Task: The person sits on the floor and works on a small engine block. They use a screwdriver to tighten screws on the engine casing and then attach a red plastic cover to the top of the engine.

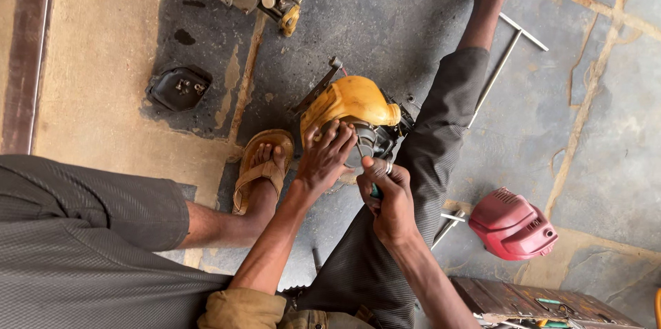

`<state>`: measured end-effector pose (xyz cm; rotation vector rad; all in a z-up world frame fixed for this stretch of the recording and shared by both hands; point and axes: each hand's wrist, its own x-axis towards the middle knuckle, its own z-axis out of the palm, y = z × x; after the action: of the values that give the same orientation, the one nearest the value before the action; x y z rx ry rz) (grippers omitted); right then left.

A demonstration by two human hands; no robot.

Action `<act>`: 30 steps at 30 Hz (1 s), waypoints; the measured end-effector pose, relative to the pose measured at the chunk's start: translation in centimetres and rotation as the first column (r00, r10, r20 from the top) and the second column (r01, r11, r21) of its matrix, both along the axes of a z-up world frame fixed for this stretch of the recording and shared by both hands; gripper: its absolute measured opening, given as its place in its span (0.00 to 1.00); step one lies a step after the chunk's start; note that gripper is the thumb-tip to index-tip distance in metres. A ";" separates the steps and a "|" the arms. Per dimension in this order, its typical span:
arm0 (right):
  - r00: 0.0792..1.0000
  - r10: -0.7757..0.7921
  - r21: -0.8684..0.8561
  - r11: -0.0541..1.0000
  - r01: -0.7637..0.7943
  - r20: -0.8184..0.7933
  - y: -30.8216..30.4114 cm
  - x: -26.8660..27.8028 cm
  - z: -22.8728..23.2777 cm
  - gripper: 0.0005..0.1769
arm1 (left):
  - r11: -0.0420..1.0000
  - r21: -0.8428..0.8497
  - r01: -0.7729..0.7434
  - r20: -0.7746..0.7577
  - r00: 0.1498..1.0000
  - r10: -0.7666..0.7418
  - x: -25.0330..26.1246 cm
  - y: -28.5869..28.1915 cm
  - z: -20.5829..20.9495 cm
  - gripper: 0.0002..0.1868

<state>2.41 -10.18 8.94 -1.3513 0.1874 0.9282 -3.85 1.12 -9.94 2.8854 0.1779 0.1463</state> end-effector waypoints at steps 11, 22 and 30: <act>0.998 -0.025 0.009 1.000 0.024 0.053 -0.2 0.1 -0.6 0.18 | 1.000 -0.001 0.001 0.002 1.000 -0.001 0.3 0.0 0.7 0.59; 0.391 0.873 -0.404 0.482 -0.777 0.289 -4.2 5.1 3.4 0.14 | 0.970 -0.189 -0.151 0.082 0.982 0.168 1.1 -3.0 -0.5 0.64; 0.594 0.719 -0.250 0.688 -0.682 0.360 -6.5 3.5 1.0 0.18 | 0.950 -0.275 -0.149 0.093 0.979 0.181 1.6 -1.8 1.5 0.61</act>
<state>5.95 -16.66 9.98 -1.7160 -0.7320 1.2408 -2.29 -0.70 -8.46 2.5824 0.3873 0.2972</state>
